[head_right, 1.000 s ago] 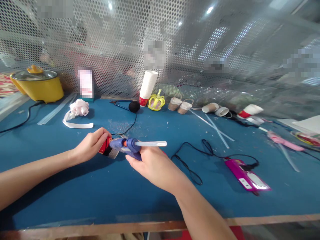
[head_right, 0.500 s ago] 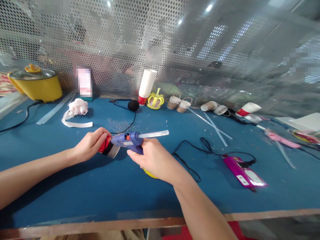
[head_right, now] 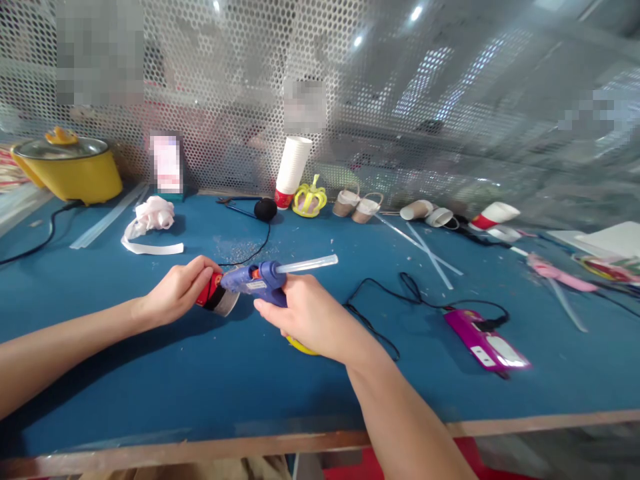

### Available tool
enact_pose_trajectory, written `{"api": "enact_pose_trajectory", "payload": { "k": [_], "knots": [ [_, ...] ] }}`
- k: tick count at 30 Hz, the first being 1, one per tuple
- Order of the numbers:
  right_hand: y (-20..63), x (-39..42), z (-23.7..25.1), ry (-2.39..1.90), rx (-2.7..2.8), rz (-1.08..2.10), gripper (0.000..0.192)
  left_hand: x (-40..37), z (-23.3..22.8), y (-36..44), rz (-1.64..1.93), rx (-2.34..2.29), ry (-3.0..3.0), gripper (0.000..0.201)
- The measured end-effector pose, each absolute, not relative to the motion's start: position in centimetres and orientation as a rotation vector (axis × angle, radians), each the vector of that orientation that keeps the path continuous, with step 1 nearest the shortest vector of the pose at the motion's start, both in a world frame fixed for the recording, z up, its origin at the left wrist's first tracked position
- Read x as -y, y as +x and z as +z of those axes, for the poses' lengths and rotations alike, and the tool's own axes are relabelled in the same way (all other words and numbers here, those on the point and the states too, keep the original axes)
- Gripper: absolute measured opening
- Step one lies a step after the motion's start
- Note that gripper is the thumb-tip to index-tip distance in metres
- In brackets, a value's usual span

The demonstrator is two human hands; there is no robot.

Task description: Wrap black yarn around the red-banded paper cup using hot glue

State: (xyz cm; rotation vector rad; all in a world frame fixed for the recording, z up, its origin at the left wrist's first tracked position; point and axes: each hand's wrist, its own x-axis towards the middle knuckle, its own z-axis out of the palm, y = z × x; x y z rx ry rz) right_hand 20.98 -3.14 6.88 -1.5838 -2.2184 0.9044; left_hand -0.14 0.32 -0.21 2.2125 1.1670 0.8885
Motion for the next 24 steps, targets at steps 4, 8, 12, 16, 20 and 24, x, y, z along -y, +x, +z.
{"api": "enact_pose_trajectory", "payload": {
  "k": [4,8,12,16,20,24],
  "knots": [
    [21.01,2.92,6.73,-1.585,2.214,0.849,0.018,-0.27,-0.13,-0.09,0.889,-1.176,2.230,0.023],
    [21.13,3.07,6.73,-1.583,2.203,0.898,0.017,-0.28,-0.21,-0.14,0.888,-1.153,2.231,0.023],
    [21.18,2.70,6.58,-1.571,2.206,0.897,0.019,-0.31,-0.43,-0.21,0.894,-1.177,2.245,0.023],
    [21.21,2.30,6.39,-1.547,2.201,0.892,0.017,-0.30,-0.46,-0.18,0.889,-1.190,2.262,0.022],
    [21.24,2.50,6.57,-1.551,2.191,0.943,0.017,-0.25,-0.37,-0.16,0.891,-1.195,2.261,0.022],
    [21.17,2.48,6.56,-1.563,2.194,0.926,0.017,-0.21,-0.42,-0.14,0.890,-1.199,2.252,0.022]
  ]
}}
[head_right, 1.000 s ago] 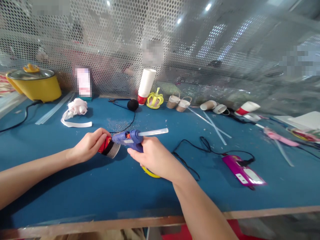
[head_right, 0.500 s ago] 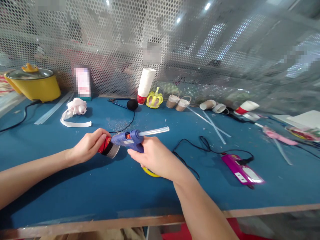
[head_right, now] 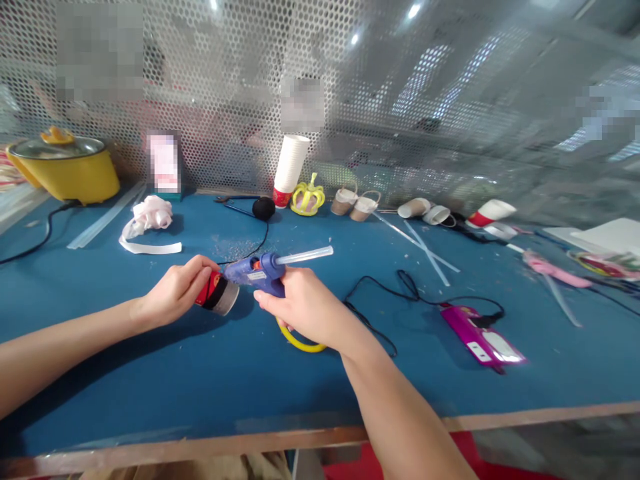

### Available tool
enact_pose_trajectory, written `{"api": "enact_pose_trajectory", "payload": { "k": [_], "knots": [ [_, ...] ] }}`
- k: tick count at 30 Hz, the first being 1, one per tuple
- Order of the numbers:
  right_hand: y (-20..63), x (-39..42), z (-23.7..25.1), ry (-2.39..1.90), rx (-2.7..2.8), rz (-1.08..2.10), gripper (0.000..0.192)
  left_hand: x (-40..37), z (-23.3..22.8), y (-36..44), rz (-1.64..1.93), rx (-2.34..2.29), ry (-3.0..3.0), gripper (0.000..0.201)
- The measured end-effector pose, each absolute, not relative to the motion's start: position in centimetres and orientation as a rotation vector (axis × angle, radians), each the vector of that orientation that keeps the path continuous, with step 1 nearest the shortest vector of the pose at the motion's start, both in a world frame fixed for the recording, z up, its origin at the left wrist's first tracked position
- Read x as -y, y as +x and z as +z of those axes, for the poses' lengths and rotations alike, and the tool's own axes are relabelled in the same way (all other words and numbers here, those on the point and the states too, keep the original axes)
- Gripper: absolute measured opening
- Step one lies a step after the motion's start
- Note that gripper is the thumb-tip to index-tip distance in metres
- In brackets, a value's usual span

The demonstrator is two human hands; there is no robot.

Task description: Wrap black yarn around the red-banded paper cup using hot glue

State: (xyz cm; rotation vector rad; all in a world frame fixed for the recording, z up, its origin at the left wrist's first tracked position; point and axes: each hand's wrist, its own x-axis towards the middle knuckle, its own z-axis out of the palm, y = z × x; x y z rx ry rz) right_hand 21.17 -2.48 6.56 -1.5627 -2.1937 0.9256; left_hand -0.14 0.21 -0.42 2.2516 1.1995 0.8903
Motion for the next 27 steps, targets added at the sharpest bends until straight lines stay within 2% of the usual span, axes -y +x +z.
{"api": "enact_pose_trajectory", "payload": {
  "k": [12,18,27],
  "knots": [
    [21.0,3.4,6.3,-1.554,2.261,0.827,0.017,-0.4,-0.1,0.0,0.865,-1.269,2.160,0.024],
    [20.6,4.0,6.6,-1.566,2.369,0.605,0.015,-0.4,-0.1,0.1,0.875,-1.286,2.125,0.025],
    [20.5,4.0,6.6,-1.598,2.306,0.779,0.013,-0.4,0.0,0.1,0.866,-1.291,2.114,0.025]
  ]
}}
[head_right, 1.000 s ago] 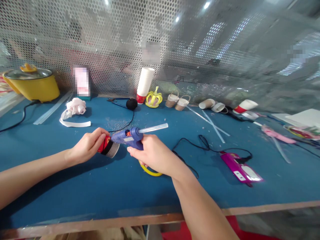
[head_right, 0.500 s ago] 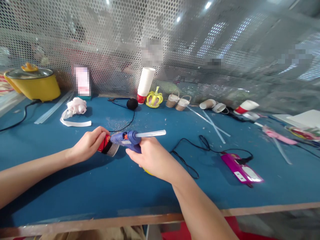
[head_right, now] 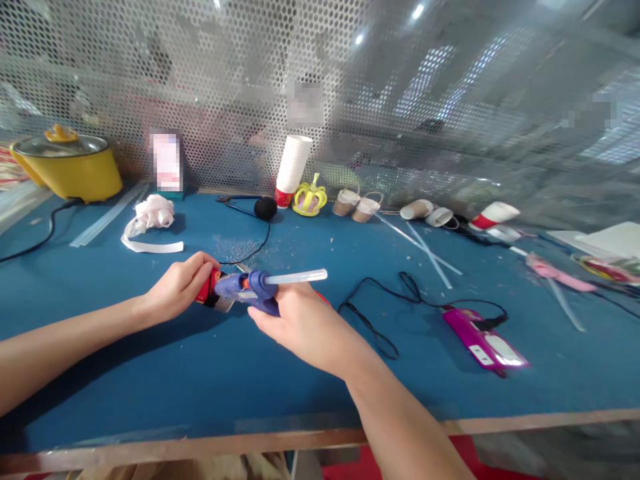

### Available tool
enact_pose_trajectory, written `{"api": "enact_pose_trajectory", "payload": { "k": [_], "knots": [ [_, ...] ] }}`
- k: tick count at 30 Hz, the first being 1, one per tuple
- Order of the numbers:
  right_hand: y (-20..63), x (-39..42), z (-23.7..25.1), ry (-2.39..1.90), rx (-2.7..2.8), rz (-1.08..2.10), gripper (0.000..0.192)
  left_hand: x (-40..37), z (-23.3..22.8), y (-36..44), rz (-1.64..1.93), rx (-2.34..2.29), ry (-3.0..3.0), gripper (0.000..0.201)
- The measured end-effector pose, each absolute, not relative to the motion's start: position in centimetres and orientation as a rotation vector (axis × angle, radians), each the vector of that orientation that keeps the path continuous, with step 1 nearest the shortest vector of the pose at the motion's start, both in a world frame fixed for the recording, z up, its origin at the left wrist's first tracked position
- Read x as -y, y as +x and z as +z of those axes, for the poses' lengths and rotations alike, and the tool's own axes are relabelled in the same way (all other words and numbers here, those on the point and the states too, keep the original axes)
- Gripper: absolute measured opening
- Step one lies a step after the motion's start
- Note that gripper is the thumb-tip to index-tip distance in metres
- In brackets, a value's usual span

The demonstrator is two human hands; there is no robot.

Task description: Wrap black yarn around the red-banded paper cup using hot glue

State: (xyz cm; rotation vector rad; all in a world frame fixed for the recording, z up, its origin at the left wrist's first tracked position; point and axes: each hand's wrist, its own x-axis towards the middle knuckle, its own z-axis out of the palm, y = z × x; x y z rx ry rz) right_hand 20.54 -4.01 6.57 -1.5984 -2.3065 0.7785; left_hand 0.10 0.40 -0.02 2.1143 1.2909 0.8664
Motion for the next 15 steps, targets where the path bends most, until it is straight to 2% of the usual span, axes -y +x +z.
{"api": "enact_pose_trajectory", "payload": {
  "k": [3,15],
  "knots": [
    [20.9,3.5,6.5,-1.568,2.229,0.883,0.017,-0.4,-0.2,0.0,0.872,-1.279,2.162,0.023],
    [20.8,2.0,6.3,-1.573,2.149,0.927,0.019,-0.4,-0.6,-0.1,0.894,-1.224,2.279,0.018]
  ]
}}
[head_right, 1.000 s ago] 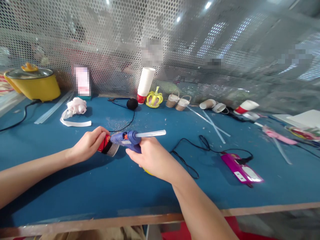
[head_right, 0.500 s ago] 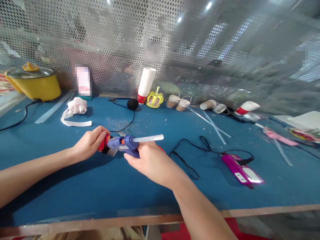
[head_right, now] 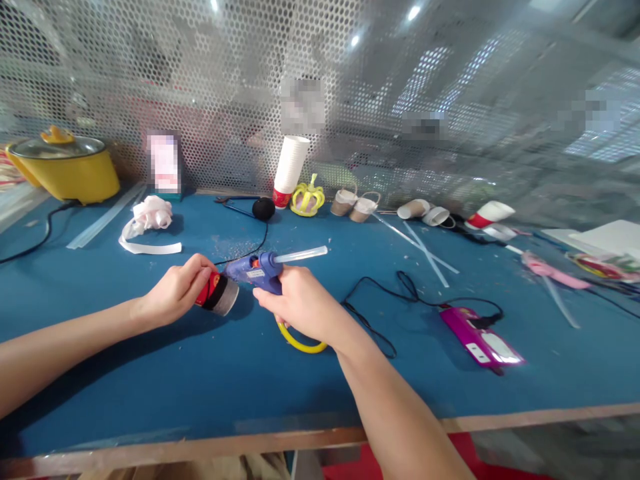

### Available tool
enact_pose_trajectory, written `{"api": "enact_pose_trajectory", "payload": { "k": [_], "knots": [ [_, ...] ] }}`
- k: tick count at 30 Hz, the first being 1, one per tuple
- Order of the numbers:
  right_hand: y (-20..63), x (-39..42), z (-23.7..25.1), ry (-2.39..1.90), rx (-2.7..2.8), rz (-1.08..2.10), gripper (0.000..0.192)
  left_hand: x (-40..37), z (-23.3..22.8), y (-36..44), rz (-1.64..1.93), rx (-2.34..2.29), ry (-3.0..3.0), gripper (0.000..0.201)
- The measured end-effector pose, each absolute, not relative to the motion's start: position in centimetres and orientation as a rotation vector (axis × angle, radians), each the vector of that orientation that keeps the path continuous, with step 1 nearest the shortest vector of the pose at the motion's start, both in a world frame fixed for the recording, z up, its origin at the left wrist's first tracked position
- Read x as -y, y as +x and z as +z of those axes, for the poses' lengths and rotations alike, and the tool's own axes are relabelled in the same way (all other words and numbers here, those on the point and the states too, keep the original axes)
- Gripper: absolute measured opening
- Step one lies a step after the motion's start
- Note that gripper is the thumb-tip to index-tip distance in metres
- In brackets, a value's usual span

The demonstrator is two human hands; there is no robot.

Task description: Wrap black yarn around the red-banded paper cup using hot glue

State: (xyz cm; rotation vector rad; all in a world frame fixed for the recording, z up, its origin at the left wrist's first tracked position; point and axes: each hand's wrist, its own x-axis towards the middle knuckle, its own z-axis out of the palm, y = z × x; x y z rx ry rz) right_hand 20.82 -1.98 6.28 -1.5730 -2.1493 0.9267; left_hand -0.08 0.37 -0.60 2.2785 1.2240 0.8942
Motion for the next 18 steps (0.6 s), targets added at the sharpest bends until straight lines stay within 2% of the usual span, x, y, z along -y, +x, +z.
{"api": "enact_pose_trajectory", "payload": {
  "k": [8,15,18],
  "knots": [
    [20.9,3.1,6.6,-1.574,2.189,0.887,0.019,-0.4,-0.3,0.0,0.877,-1.256,2.214,0.018],
    [20.7,4.0,6.6,-1.529,2.316,0.754,0.011,-0.5,-0.3,0.0,0.870,-1.253,2.144,0.021],
    [20.6,4.0,6.5,-1.550,2.296,0.812,0.011,-0.5,-0.3,0.0,0.870,-1.252,2.139,0.022]
  ]
}}
